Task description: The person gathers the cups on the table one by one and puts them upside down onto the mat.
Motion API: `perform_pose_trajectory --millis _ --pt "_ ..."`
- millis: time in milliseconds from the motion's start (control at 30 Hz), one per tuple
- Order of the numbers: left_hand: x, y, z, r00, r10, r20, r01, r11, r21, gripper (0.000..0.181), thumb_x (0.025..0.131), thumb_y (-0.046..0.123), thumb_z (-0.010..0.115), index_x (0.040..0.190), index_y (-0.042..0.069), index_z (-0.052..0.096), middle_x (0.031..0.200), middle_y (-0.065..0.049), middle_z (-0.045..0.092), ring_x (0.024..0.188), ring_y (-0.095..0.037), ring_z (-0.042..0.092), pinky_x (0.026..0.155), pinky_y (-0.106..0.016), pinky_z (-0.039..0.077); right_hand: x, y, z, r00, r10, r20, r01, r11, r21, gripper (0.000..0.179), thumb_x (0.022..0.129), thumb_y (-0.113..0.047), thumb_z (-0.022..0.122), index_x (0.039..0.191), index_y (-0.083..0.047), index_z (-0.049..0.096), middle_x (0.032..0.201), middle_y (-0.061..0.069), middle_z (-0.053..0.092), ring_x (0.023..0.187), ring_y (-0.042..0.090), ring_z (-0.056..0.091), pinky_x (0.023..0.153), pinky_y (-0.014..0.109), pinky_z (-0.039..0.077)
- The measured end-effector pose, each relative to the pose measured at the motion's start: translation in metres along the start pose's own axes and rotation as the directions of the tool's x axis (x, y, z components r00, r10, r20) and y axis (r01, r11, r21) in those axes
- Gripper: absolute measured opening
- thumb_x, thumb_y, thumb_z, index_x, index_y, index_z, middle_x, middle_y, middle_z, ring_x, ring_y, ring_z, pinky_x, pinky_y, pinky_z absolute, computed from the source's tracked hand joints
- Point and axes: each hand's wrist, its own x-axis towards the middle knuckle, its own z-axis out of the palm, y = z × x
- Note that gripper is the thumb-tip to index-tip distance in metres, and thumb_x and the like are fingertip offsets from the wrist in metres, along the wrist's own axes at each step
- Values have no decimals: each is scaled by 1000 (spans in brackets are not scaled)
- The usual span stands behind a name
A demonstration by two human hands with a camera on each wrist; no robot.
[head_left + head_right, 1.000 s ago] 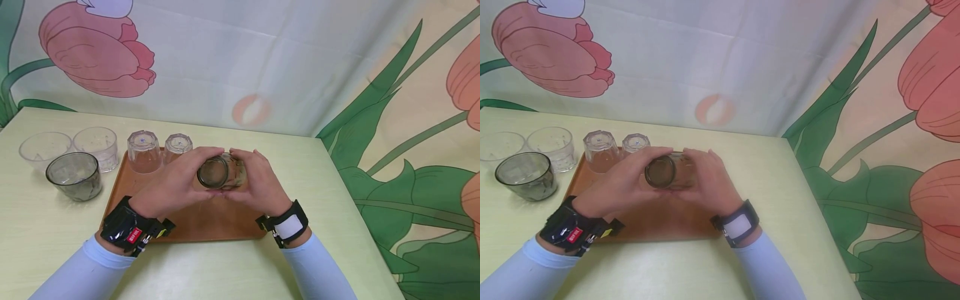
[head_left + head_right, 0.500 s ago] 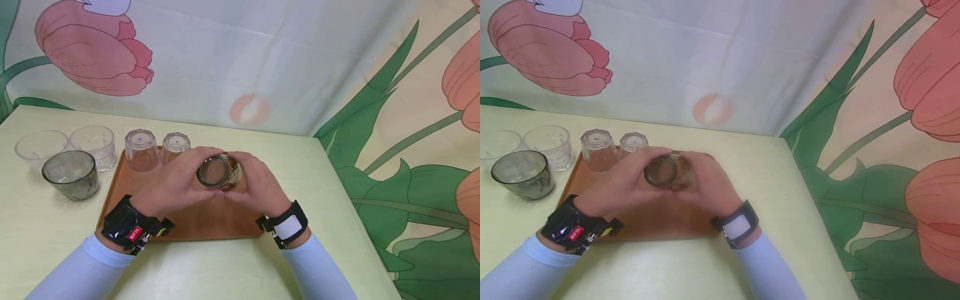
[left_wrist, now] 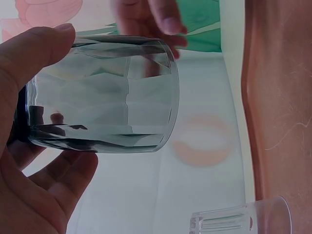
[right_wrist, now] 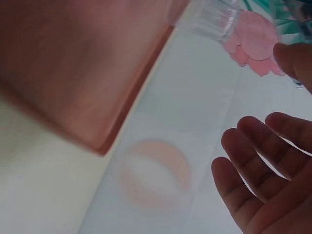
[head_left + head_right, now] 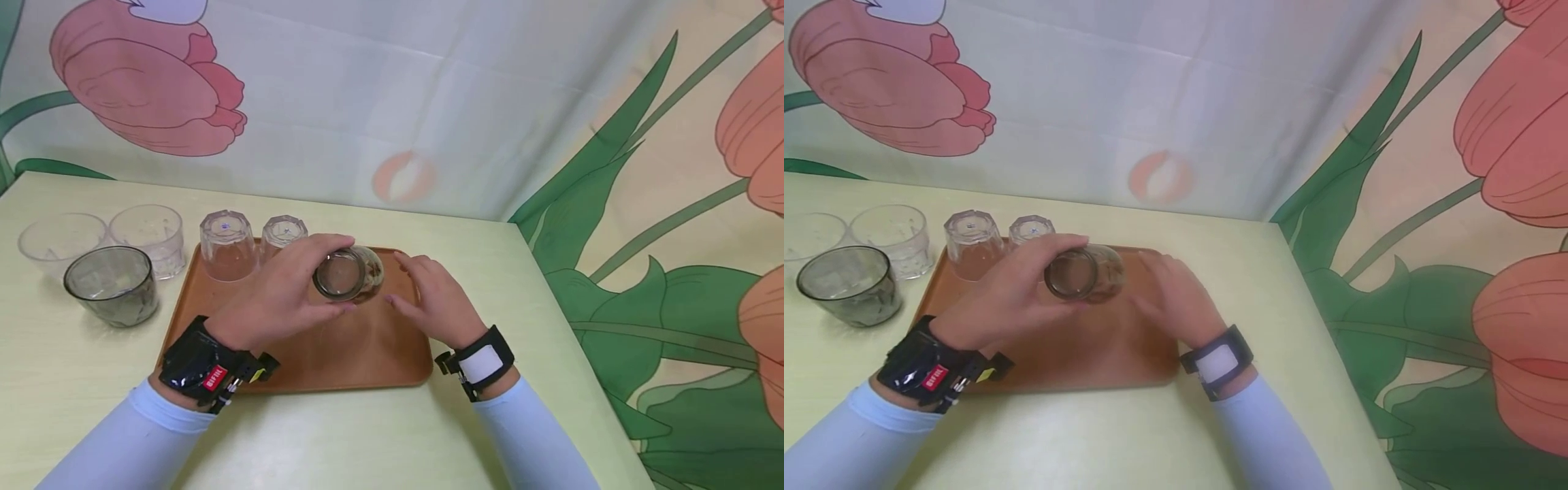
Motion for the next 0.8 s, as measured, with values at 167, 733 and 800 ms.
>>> perform_pose_trajectory --millis 167,733,800 --pt "0 2 -2 999 -39 12 39 999 13 86 74 30 90 144 6 46 137 -10 57 126 -24 54 106 -43 48 -6 17 14 992 88 96 -80 994 -81 58 94 -32 70 142 -4 54 109 10 64 96 22 59 83 36 53" --pt "-2 -1 -3 999 -43 -14 43 999 25 86 74 31 90 144 7 47 136 -10 58 125 -26 55 106 -46 48 -19 46 46 940 187 284 -87 940 -330 55 95 -41 64 138 -9 56 99 9 65 84 25 64 76 42 55" --pt "-1 0 -3 999 -39 -15 39 999 23 85 74 31 90 144 6 47 136 -10 58 124 -25 55 105 -46 48 -20 46 47 940 188 285 -79 932 -355 51 94 -43 64 134 -11 59 93 7 64 81 25 64 74 45 54"
